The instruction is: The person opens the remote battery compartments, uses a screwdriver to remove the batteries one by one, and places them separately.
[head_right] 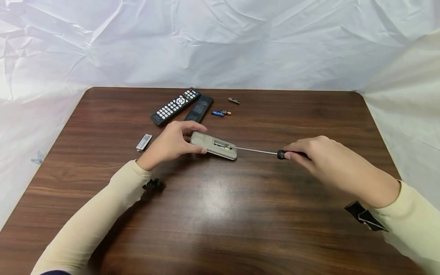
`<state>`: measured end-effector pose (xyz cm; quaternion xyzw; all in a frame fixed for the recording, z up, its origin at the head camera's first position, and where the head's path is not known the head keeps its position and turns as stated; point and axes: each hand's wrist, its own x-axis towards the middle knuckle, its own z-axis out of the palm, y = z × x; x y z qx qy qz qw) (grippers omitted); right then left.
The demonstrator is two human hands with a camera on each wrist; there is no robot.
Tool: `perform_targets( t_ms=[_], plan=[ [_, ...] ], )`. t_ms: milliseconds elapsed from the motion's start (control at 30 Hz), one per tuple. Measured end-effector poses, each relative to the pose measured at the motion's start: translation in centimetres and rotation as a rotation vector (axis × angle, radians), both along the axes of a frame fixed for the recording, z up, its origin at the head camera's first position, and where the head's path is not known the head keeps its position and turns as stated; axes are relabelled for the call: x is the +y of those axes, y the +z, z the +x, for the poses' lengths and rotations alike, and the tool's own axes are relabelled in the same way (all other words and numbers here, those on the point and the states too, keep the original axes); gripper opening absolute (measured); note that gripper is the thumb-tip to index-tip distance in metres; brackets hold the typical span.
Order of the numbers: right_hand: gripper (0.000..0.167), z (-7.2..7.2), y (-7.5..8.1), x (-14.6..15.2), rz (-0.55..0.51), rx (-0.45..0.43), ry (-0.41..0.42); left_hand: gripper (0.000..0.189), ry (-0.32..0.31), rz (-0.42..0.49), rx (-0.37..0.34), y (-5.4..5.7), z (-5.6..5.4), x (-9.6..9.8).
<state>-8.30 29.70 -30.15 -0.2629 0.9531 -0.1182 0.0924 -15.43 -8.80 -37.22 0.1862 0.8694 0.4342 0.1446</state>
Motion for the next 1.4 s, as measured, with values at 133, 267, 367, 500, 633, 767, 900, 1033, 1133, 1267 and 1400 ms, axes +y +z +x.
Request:
perform_targets(
  t_ms=[133,267,367,500,633,767,900,1033,1133,1267,1400],
  plan=[
    [0.019,-0.4,-0.4,0.1,-0.045,-0.087,-0.02,0.059,0.062,0.285,-0.14,-0.4,-0.5,-0.8],
    [0.021,-0.3,-0.9,-0.2,-0.135,-0.18,-0.031,0.06,0.124,0.5,-0.32,-1.0,-0.9,-0.9],
    [0.024,-0.2,-1.3,-0.7,-0.173,-0.249,-0.046,0.055,0.158,0.583,-0.401,-1.2,-0.9,-0.5],
    [0.027,0.0,-2.0,-1.3,-0.201,-0.283,-0.058,0.049,0.184,0.629,-0.455,-1.3,-1.0,0.2],
    [0.022,0.1,-2.7,-1.8,-0.248,-0.257,-0.047,0.046,0.205,0.566,-0.513,-1.5,-0.8,0.5],
    [0.019,0.4,-3.4,-2.3,-0.253,-0.204,-0.006,0.052,0.218,0.454,-0.545,-1.1,-0.3,0.5],
    [0.017,0.6,-4.0,-2.6,-0.25,-0.15,0.035,0.058,0.212,0.36,-0.54,-0.5,0.3,0.2],
    [0.016,0.8,-4.3,-2.7,-0.252,-0.119,0.043,0.055,0.17,0.293,-0.543,-0.2,1.2,-0.5],
    [0.016,0.8,-4.4,-2.6,-0.255,-0.117,0.04,0.055,0.117,0.242,-0.508,-0.1,2.1,-1.0],
    [0.016,0.9,-4.5,-2.4,-0.264,-0.141,0.032,0.062,0.014,0.115,-0.341,-0.2,3.3,-1.3],
    [0.016,1.0,-4.6,-2.2,-0.258,-0.131,0.038,0.073,-0.024,-0.08,-0.145,0.0,4.8,-0.3]
  ],
)
